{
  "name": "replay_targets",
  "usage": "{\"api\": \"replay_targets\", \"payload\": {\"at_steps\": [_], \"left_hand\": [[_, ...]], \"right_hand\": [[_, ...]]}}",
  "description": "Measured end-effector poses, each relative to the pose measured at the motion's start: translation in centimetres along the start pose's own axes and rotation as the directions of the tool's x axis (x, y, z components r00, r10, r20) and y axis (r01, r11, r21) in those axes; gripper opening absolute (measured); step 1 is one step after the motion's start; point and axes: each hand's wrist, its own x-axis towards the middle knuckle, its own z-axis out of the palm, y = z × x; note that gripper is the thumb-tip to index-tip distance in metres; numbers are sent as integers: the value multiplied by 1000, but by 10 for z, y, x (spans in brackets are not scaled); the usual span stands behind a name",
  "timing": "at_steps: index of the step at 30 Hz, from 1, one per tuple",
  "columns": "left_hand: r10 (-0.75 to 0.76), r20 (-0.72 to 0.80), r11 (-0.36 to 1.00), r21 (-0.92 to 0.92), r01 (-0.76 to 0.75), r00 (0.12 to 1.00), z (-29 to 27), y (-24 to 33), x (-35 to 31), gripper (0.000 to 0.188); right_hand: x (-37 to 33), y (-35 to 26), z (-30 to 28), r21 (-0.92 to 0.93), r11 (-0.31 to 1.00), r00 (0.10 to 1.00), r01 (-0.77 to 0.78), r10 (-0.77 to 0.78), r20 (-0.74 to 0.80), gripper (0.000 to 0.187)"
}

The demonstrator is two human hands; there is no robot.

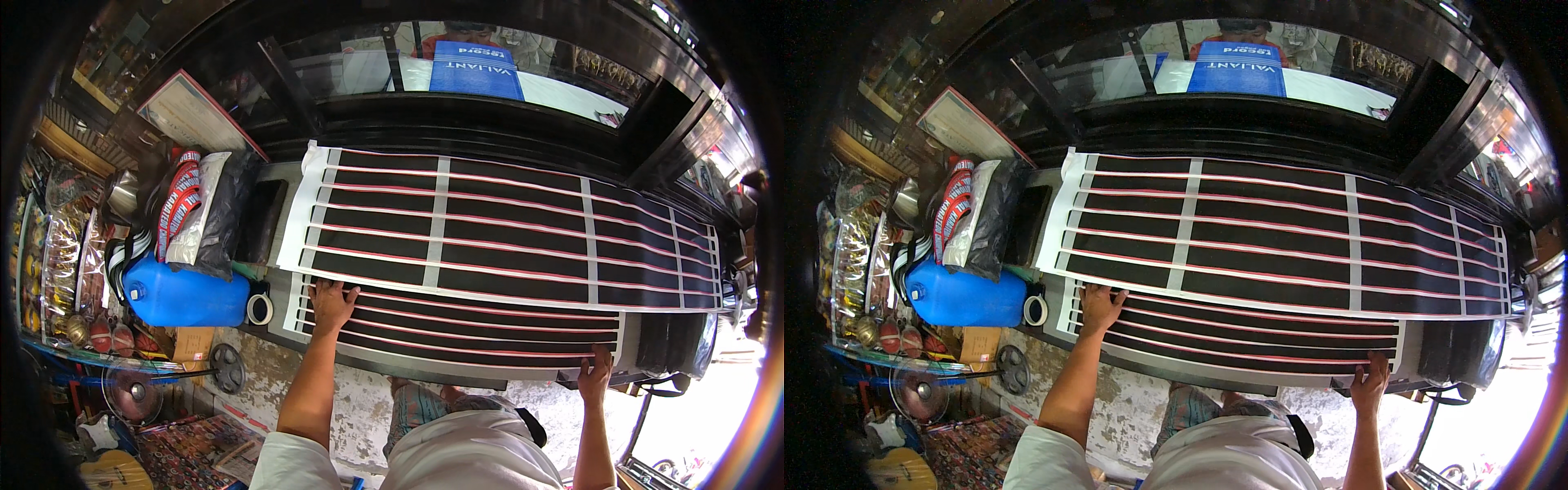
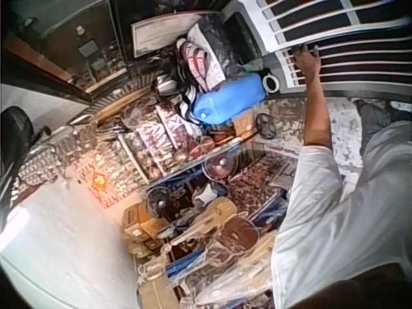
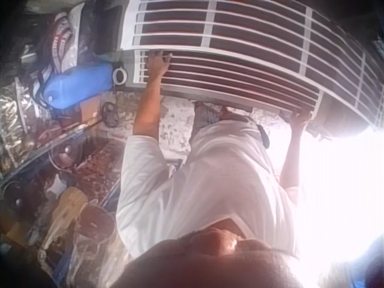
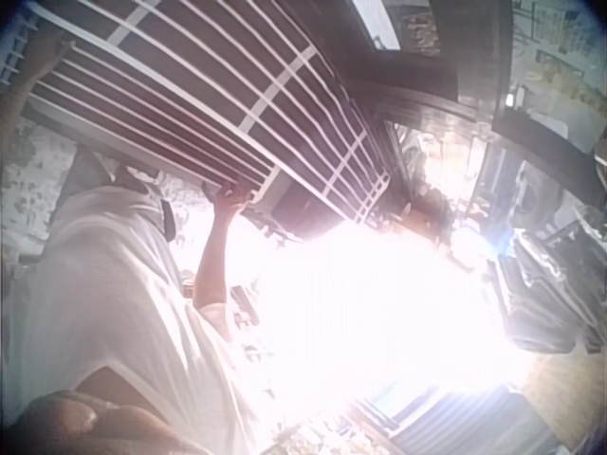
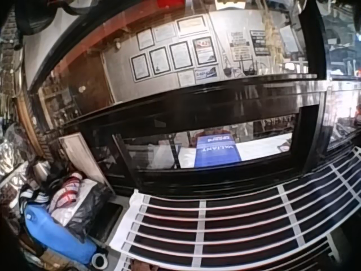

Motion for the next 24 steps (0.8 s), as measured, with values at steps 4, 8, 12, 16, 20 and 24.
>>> {"api": "replay_targets", "payload": {"at_steps": [4,8,12,16,20,24], "left_hand": [[0,39,999,47,-2,999,-1,-1,2,66],[-10,43,997,78,7,999,4,-5,2,71],[1,47,999,54,-4,999,4,-2,2,75],[-42,-44,999,25,43,998,3,-3,-5,72],[-103,-152,995,-16,102,983,2,-22,-26,67],[-103,-198,994,-52,94,975,2,-59,-62,62]], "right_hand": [[0,-1,1,1,1000,1000,-1,1,-11,48],[1,-3,0,19,999,1000,-26,26,14,48],[-3,2,1,-1,1000,1000,-30,30,-1,49],[-1,3,3,11,1000,1000,-18,18,-14,48],[6,-18,4,113,993,999,28,-23,-48,45],[22,-85,9,194,979,997,67,-72,21,39]]}}
